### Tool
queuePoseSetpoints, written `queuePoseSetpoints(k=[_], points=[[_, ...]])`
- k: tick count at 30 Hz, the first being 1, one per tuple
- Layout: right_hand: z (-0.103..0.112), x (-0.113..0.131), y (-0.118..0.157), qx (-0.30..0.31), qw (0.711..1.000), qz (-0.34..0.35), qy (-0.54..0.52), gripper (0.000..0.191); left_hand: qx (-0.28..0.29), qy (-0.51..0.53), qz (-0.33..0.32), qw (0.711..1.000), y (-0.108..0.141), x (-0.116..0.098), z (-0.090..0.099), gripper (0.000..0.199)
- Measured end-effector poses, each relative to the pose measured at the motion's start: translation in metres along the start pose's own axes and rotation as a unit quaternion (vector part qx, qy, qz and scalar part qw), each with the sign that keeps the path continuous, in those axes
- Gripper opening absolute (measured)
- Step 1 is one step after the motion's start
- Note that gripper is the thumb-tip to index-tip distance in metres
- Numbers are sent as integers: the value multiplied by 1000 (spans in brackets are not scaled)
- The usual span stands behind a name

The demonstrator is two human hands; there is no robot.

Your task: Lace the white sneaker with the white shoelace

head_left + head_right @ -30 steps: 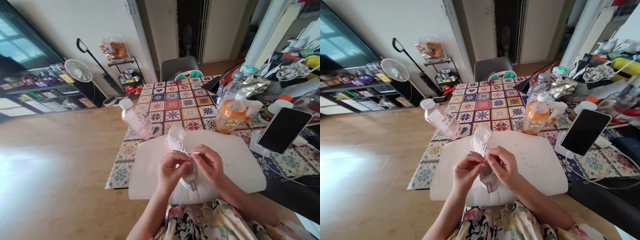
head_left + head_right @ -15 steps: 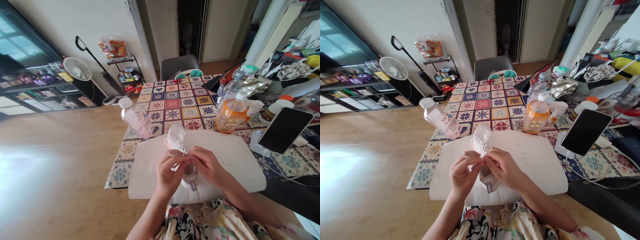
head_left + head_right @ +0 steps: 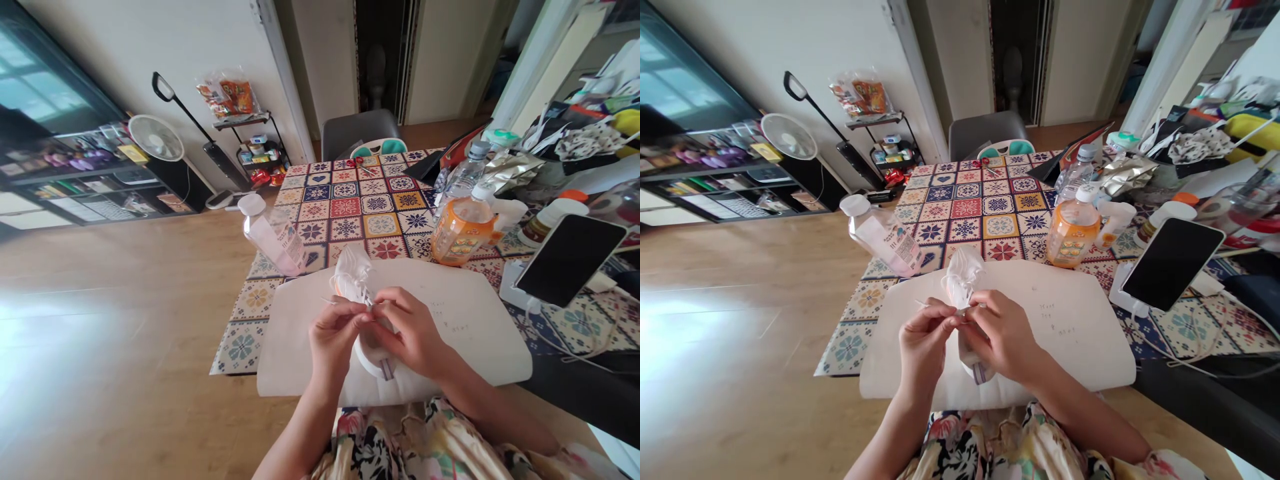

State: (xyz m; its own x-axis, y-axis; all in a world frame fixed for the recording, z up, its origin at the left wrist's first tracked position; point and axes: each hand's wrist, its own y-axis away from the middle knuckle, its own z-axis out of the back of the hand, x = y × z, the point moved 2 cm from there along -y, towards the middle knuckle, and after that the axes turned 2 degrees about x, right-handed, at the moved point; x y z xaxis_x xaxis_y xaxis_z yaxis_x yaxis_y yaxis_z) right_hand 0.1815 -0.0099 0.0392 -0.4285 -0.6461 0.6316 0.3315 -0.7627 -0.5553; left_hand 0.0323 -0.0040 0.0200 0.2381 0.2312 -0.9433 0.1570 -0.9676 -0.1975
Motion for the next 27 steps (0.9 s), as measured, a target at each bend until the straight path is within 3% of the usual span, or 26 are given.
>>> queuePoseSetpoints(k=[3,5,10,12,14,17,20,22,24,27], points=[[3,-6,0,-12,994,-35,-105,14,-24,27,5,999,-6,2,7,17],[8,-16,0,-38,971,-83,-223,24,-70,63,4,996,-14,5,18,17],[25,-54,0,-122,825,-222,-506,41,-153,217,50,963,-35,17,60,25],[32,-66,3,-141,788,-245,-547,44,-169,260,79,947,-39,23,75,33],[37,-75,6,-159,774,-249,-560,46,-184,271,92,940,-40,28,86,40],[37,-81,13,-146,785,-255,-545,42,-194,230,74,951,-39,30,90,48],[31,-78,19,-121,830,-242,-488,34,-160,143,42,976,-37,29,86,49],[27,-71,20,-86,881,-229,-405,25,-93,49,26,994,-36,25,82,39],[23,-63,18,-13,934,-219,-281,14,8,-90,11,996,-35,20,76,26],[18,-49,13,101,970,-195,-105,10,169,-296,7,940,-33,16,66,11]])
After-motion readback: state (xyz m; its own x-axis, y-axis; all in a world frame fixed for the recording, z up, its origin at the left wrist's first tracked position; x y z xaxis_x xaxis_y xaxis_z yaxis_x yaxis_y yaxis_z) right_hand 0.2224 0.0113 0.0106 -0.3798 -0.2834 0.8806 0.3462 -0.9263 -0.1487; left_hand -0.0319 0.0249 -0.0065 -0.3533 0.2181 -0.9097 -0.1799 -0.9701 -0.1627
